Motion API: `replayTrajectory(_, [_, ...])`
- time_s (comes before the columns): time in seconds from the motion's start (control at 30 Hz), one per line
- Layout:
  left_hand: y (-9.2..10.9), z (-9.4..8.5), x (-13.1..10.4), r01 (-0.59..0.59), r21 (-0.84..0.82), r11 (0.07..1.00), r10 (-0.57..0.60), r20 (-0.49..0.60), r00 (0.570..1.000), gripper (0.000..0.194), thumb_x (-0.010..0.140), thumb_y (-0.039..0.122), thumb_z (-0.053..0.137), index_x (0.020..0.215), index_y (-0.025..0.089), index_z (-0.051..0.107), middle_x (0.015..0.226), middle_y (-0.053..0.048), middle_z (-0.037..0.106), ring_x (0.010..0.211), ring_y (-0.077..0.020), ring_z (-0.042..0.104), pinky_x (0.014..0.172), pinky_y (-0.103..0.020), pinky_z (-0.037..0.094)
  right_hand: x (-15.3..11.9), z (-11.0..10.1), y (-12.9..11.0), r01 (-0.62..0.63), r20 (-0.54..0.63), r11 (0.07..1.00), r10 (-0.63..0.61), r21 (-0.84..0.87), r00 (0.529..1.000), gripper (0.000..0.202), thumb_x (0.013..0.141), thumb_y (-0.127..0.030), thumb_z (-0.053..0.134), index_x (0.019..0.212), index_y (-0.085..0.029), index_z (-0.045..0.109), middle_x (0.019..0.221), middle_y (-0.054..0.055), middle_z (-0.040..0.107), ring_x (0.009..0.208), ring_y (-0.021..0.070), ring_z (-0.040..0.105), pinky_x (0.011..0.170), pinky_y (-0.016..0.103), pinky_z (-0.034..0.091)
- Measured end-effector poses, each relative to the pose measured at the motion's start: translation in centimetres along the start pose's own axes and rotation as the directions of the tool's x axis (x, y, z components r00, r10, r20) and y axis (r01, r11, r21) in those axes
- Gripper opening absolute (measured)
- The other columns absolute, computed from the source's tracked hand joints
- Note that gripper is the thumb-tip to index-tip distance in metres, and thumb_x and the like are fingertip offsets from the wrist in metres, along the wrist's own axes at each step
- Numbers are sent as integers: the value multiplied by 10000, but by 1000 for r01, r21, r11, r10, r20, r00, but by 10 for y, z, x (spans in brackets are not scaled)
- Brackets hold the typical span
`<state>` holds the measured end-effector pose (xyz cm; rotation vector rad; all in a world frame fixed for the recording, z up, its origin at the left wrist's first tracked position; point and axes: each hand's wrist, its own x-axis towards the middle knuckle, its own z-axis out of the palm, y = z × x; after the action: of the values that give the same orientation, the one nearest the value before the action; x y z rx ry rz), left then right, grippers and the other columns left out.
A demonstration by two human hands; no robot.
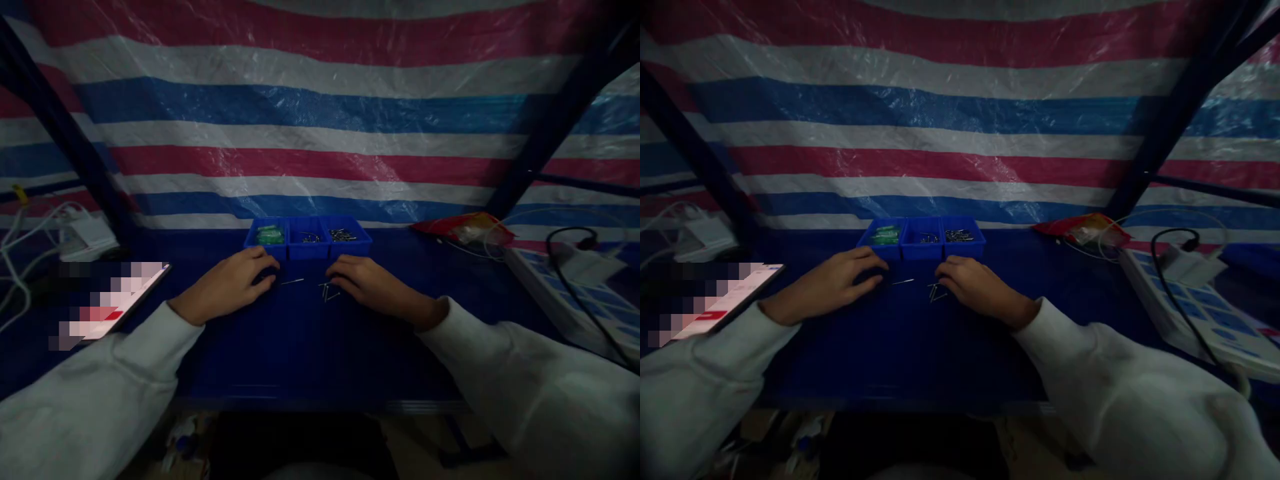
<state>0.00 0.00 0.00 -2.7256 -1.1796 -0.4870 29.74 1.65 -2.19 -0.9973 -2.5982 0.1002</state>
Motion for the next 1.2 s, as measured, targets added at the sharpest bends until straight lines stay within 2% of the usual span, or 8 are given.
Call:
replayTrajectory(0.13, [12,-4,34,-96,38,995,94,48,994,227,952,266,535,1141,185,631,1034,-70,651,943,-205,645,822,-328,518,12,-3,3,38,90,999,-37,-14,995,171,946,-178,543,1052,-195,676,1052,72,657,942,183,624,828,297,464])
replayTrajectory(0.3, [15,18,58,-162,75,984,166,-46,985,195,935,220,530,1088,163,636,976,-72,667,870,-202,646,752,-320,500,25,-6,5,21,159,997,-8,-79,987,118,915,-154,551,908,-189,663,931,49,653,802,150,590,702,261,406])
replayTrajectory(0.4, [11,30,59,-164,14,986,164,-77,983,178,915,233,556,1062,177,639,941,-49,678,855,-199,648,764,-331,502,30,-6,6,25,160,994,-8,-102,987,143,925,-151,509,848,-173,628,870,50,641,758,143,568,676,261,379])
replayTrajectory(0.5, [9,32,55,-155,6,988,154,-144,977,182,917,229,548,1065,175,639,954,-49,678,904,-205,642,813,-346,503,32,-5,4,0,74,995,7,-99,997,126,918,-142,497,863,-160,609,848,57,646,744,147,564,685,272,377])
replayTrajectory(0.63, [8,28,51,-174,26,984,176,-188,966,178,934,261,559,1062,169,642,952,-54,663,919,-201,626,822,-338,502,32,0,-2,-48,-31,999,49,25,998,91,854,-101,539,846,-157,610,779,23,645,691,128,565,680,258,389])
replayTrajectory(0.8, [10,31,49,-285,43,958,288,-180,940,206,983,306,522,1035,142,635,988,-82,641,928,-197,610,827,-332,505,32,5,-13,-58,-130,975,87,212,988,79,844,-89,560,858,-153,606,745,4,638,659,121,581,654,244,422])
replayTrajectory(1.03, [6,36,51,-326,-68,943,308,-194,931,174,999,239,499,970,135,635,912,-59,636,857,-163,612,783,-295,500,32,5,-21,-53,-163,966,97,253,982,61,880,-112,585,896,-140,638,773,14,657,672,122,598,652,245,428])
replayTrajectory(1.2, [7,35,50,-307,-66,949,284,-234,930,161,1000,227,491,1016,151,631,922,-54,650,879,-164,620,799,-304,506,32,4,-22,-95,-142,956,138,278,980,83,906,-174,591,888,-153,669,794,24,687,703,138,614,672,259,429])
